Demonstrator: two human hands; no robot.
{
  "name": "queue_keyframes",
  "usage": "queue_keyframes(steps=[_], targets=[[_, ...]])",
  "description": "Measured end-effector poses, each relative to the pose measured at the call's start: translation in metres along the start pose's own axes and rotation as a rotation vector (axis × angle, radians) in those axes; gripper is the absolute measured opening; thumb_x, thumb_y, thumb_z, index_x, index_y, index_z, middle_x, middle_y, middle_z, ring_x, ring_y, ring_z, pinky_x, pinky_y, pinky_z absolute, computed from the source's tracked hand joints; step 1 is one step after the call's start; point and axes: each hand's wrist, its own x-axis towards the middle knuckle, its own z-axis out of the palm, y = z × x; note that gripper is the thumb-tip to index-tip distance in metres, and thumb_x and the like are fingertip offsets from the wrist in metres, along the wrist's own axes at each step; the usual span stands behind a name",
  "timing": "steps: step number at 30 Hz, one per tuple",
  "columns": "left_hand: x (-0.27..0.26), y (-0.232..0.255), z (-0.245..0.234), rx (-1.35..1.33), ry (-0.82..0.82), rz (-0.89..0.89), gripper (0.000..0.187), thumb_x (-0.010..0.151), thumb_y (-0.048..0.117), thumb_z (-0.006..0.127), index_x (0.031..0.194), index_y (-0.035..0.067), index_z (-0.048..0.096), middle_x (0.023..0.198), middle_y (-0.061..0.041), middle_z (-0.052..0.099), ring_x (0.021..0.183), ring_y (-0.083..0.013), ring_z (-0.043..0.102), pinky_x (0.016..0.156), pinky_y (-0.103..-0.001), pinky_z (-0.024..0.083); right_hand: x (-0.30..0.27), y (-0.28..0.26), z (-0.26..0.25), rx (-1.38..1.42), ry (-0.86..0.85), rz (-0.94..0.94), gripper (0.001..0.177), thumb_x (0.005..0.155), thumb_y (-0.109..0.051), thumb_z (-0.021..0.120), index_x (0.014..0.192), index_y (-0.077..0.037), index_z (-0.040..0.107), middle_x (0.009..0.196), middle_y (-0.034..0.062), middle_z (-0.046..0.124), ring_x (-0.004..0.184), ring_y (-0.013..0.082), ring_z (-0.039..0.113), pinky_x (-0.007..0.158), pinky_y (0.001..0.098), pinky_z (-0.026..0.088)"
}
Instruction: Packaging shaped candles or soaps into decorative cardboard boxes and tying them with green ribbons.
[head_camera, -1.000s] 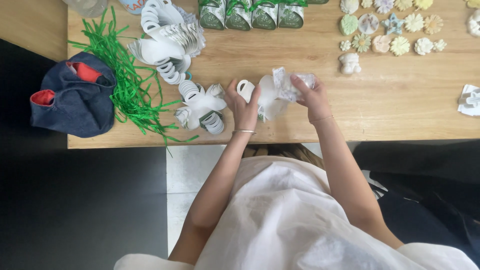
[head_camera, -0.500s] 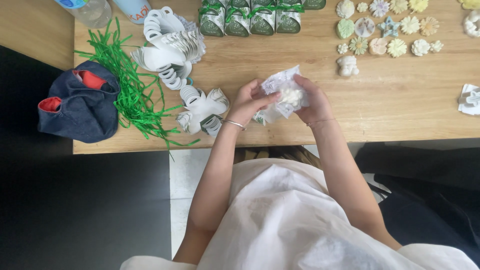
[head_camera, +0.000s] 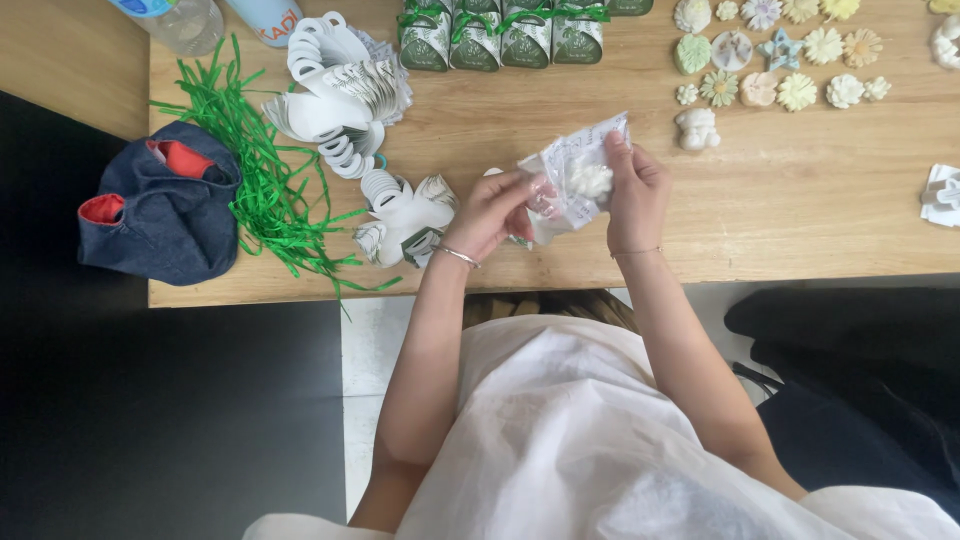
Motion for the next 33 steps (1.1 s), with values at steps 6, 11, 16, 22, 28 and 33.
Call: queue_keyframes(steps=[6,11,16,22,28,33], targets=[[-0.009,-0.002,0.025,0.384,-0.145,0.246,0.017,0.100,0.012,0.074,0.107,-0.003,0.075,0.088,-0.007,0.075,0.067,-0.0063,0.064,0.059,-0.022,0.051,-0.001,0.005,-0.001,-0.630,0.093,-0.471,0.049,0.109,-0.028,0.067,0.069,-0.004,0.052,0.064,-0.0087,0.043,0.061,0.0023,0.032,0.051,0.0263,0.025],[-0.014,0.008,0.042,0.417,0.087,0.357,0.023,0.094,0.009,0.072,0.117,0.003,0.073,0.081,0.005,0.068,0.064,-0.0011,0.060,0.052,-0.020,0.047,-0.001,0.001,0.000,-0.522,0.146,-0.468,0.044,0.109,-0.027,0.065,0.072,-0.005,0.059,0.064,-0.0091,0.047,0.060,0.0013,0.034,0.051,0.0249,0.027],[-0.001,-0.018,0.009,0.654,0.173,0.438,0.030,0.091,0.011,0.083,0.117,0.002,0.072,0.078,0.003,0.058,0.068,-0.0037,0.053,0.058,-0.021,0.045,0.000,-0.013,0.002,-0.461,0.080,-0.326,0.041,0.107,-0.028,0.066,0.072,-0.006,0.061,0.063,-0.0081,0.051,0.055,0.0013,0.038,0.048,0.0224,0.029],[0.003,-0.015,-0.025,0.145,0.025,0.341,0.049,0.085,0.002,0.083,0.125,0.005,0.055,0.114,-0.006,0.062,0.102,-0.0141,0.067,0.084,-0.033,0.062,0.016,-0.034,0.001,-0.791,-0.224,-0.306,0.024,0.092,-0.019,0.080,0.082,-0.007,0.062,0.072,-0.0033,0.065,0.063,0.0023,0.056,0.052,0.0211,0.044],[-0.004,-0.007,0.015,-0.034,-0.012,-0.044,0.057,0.083,0.012,0.080,0.134,0.013,0.054,0.117,-0.006,0.066,0.102,-0.0151,0.069,0.080,-0.034,0.058,0.018,-0.057,0.038,-1.020,-0.759,-0.293,0.019,0.089,-0.018,0.082,0.089,-0.003,0.072,0.077,-0.0025,0.067,0.071,0.0028,0.056,0.061,0.0230,0.048],[0.002,0.001,0.017,0.006,0.008,0.131,0.045,0.089,0.009,0.083,0.129,-0.002,0.065,0.120,-0.008,0.071,0.108,-0.0170,0.069,0.089,-0.034,0.057,0.034,-0.048,0.039,-1.000,-0.683,-0.350,0.021,0.101,-0.022,0.072,0.110,-0.003,0.071,0.085,0.0037,0.068,0.075,0.0067,0.056,0.063,0.0256,0.048]])
